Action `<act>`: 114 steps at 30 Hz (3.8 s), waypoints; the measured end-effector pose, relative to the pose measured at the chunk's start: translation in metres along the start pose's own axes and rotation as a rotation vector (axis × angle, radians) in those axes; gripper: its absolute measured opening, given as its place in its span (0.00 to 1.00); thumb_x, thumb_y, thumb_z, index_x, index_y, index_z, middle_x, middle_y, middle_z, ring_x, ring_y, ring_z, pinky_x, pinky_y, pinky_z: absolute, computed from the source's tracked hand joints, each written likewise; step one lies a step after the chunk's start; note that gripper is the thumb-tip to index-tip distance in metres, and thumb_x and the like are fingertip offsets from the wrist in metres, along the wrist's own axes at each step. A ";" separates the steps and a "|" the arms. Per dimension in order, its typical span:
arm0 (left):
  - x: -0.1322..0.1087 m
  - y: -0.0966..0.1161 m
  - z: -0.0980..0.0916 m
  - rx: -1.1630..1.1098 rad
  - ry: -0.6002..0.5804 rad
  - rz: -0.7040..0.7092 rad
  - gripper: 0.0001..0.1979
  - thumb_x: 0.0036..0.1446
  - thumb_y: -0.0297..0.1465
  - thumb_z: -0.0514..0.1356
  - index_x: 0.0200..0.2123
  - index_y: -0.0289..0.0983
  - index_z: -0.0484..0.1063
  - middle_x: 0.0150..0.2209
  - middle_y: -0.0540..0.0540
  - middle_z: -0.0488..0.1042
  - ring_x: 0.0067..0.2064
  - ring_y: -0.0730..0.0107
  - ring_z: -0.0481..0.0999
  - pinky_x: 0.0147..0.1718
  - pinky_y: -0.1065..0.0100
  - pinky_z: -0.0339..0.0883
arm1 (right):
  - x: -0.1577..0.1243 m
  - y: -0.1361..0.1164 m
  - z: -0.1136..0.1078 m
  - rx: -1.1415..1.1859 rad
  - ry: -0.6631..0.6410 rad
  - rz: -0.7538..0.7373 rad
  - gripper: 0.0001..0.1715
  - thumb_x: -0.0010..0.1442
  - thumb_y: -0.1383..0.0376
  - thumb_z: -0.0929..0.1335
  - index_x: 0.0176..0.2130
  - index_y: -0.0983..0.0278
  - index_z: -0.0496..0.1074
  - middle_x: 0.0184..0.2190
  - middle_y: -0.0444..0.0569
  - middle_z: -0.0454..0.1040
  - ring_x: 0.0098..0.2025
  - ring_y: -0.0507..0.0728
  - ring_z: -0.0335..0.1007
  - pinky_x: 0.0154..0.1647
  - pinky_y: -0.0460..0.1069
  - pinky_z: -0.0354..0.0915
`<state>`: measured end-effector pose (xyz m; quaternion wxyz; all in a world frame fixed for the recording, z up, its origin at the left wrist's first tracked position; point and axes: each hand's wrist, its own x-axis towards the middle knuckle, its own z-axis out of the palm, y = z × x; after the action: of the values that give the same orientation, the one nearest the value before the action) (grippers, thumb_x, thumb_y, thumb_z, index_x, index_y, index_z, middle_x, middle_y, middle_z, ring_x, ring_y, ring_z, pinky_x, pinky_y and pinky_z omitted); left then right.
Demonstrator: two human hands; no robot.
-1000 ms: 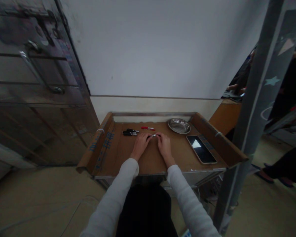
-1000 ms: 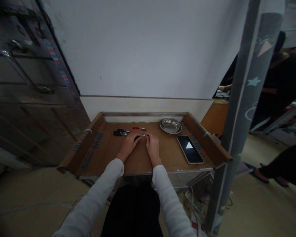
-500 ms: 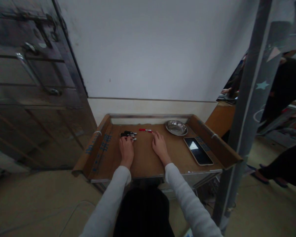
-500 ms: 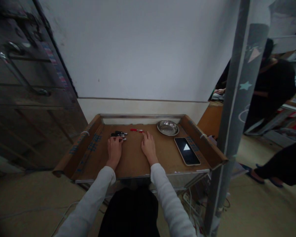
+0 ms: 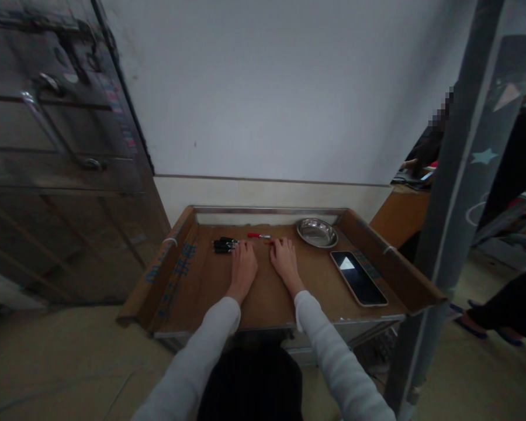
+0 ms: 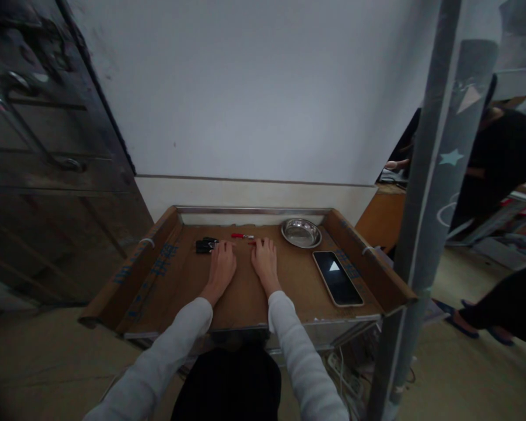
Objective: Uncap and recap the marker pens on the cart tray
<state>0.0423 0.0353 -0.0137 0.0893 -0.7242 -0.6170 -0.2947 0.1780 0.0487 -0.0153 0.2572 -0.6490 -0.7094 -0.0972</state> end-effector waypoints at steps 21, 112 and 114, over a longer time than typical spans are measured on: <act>0.028 0.003 0.025 -0.163 -0.120 0.055 0.09 0.61 0.26 0.48 0.36 0.34 0.68 0.40 0.38 0.71 0.43 0.56 0.69 0.43 0.57 0.62 | 0.003 0.005 0.001 0.066 -0.044 0.004 0.12 0.63 0.65 0.59 0.39 0.63 0.71 0.39 0.54 0.72 0.44 0.60 0.63 0.44 0.53 0.55; -0.035 -0.023 -0.031 -0.044 0.119 -0.243 0.13 0.56 0.23 0.49 0.45 0.31 0.65 0.46 0.34 0.67 0.49 0.52 0.65 0.47 0.52 0.61 | -0.084 -0.015 -0.041 0.104 -0.216 0.034 0.25 0.65 0.61 0.55 0.59 0.62 0.60 0.62 0.52 0.57 0.64 0.60 0.49 0.62 0.59 0.46; -0.036 -0.024 -0.030 0.002 0.077 -0.208 0.12 0.57 0.24 0.48 0.43 0.32 0.65 0.43 0.34 0.68 0.48 0.52 0.65 0.46 0.51 0.60 | -0.083 -0.013 -0.039 0.132 -0.178 0.027 0.24 0.64 0.62 0.55 0.57 0.63 0.63 0.60 0.53 0.61 0.62 0.60 0.52 0.61 0.59 0.47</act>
<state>0.0081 -0.0044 -0.0145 0.0822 -0.6443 -0.6854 -0.3293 0.1768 -0.0440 -0.0201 0.2364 -0.6463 -0.7254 0.0113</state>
